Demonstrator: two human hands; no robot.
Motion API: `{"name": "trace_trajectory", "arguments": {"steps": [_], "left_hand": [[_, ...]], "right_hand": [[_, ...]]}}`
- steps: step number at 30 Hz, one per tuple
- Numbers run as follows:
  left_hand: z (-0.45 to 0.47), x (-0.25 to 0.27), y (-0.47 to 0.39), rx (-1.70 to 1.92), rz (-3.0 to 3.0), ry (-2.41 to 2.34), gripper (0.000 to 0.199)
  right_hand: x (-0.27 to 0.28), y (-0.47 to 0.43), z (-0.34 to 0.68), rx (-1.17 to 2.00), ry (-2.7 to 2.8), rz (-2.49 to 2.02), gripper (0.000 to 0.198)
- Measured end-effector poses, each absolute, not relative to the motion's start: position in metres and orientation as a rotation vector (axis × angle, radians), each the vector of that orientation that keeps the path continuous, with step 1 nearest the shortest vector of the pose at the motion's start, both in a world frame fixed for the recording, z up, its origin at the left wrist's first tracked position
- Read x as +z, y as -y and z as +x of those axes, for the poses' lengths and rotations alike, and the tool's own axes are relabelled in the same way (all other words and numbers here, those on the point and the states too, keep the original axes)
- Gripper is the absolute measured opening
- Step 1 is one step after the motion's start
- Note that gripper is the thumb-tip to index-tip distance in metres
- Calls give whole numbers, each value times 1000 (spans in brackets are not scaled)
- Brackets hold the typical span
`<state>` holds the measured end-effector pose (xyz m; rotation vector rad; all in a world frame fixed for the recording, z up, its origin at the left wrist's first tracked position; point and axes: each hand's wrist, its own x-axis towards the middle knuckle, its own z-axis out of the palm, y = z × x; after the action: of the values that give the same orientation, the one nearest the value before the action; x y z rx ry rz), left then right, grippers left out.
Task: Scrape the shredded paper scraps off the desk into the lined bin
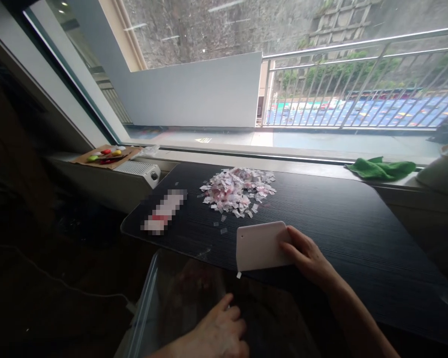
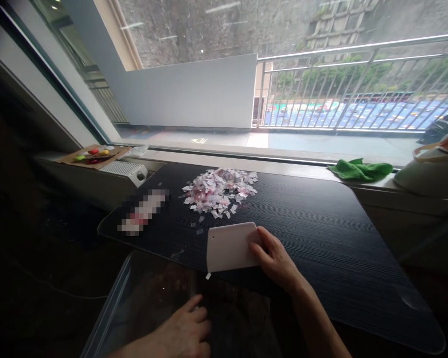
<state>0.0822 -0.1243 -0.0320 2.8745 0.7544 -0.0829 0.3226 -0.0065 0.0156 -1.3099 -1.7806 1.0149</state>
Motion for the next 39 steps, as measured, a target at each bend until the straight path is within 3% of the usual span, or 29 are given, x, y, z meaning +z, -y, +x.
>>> {"name": "trace_trajectory", "arguments": {"steps": [8,20,24,34,39], "left_hand": [[89,-29,124,-276,2709,-812,25],[62,-42,113,-8,2843,-401,23],[59,-33,109,117,2861,-337,14],[55,3,112,10,2801,-537,7],[63,9,117,-42,2853,-590,9]], "right_hand": [[15,9,327,971,1721,-1392,22],[22,19,303,876,1631,-1576,24],[22,28,303,992,1533,-1573,26],[17,62,332,1165,1467,-1425,31],[13,79,338,989,1501,-1458,28]]}}
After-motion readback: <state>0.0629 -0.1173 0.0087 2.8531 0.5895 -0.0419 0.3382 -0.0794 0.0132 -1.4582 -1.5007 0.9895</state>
